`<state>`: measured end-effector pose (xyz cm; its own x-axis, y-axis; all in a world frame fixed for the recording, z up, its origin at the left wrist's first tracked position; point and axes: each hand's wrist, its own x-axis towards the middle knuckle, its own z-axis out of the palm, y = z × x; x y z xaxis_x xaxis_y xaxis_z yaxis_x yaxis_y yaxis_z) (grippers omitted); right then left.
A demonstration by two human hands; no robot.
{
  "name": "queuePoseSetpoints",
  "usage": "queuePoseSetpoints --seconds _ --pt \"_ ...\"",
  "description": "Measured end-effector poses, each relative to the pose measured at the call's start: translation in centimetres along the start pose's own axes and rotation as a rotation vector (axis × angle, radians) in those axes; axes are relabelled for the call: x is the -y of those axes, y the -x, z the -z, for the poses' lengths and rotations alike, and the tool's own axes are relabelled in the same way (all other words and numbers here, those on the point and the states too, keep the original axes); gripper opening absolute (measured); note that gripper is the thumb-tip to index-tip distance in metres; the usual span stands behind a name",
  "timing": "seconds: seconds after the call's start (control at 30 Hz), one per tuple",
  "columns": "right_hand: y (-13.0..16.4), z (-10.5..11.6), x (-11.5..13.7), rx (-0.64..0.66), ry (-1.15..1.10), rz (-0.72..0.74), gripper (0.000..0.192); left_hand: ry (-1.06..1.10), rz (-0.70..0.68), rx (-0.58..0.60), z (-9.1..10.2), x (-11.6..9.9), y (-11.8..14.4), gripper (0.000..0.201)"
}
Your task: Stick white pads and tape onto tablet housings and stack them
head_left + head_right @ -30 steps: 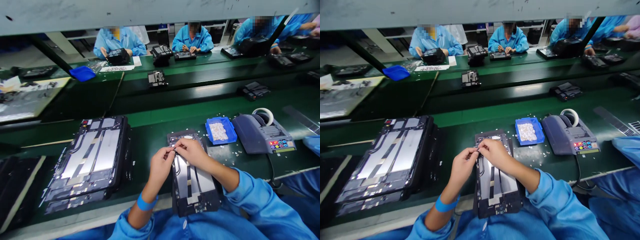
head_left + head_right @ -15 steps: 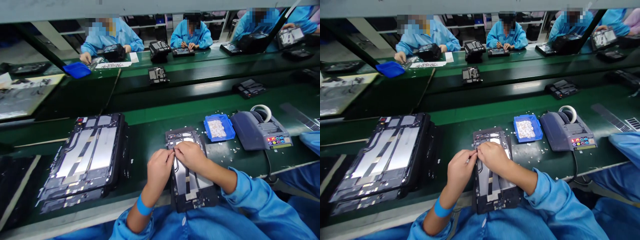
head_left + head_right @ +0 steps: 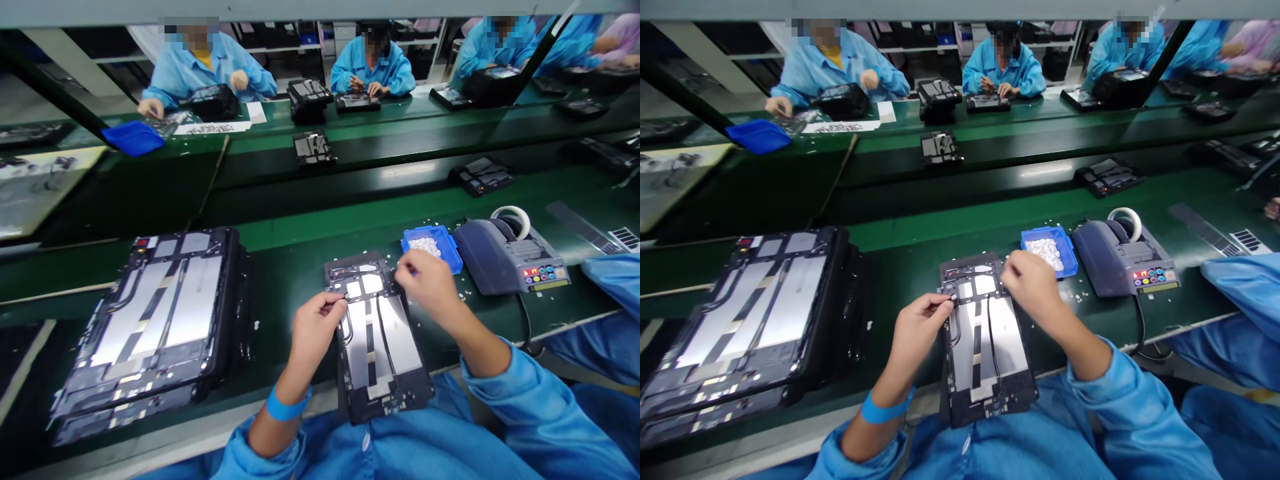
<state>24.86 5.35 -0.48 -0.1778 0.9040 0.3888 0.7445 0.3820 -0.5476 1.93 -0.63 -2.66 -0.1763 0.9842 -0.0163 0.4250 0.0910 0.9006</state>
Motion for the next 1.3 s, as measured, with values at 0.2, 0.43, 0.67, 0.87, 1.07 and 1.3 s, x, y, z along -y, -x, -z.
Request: queuePoseSetpoints --seconds 0.2,0.43,0.67,0.87,1.07,1.3 --pt "1.9 -1.8 2.4 0.168 -0.062 0.192 0.012 -0.105 -0.139 -0.046 -0.1 0.2 0.1 0.015" --pt "1.6 -4.8 4.7 0.257 0.004 0.118 0.012 -0.397 -0.468 -0.105 -0.3 0.6 1.4 0.018" --pt "0.9 -5.2 5.5 0.279 0.001 0.114 0.018 -0.451 -0.582 -0.114 -0.1 0.5 1.4 0.021" --pt "-0.4 0.7 -0.4 0.187 0.096 -0.041 0.012 -0.057 -0.100 -0.058 -0.1 0.6 0.3 0.011" --pt "-0.6 4.6 -5.2 0.196 0.481 -0.208 0.016 0.360 0.140 -0.037 -0.3 1.7 -1.1 0.017" --pt "0.6 -4.5 4.5 0.313 0.025 0.178 0.016 0.369 0.138 -0.082 -0.7 1.9 -0.9 0.019"
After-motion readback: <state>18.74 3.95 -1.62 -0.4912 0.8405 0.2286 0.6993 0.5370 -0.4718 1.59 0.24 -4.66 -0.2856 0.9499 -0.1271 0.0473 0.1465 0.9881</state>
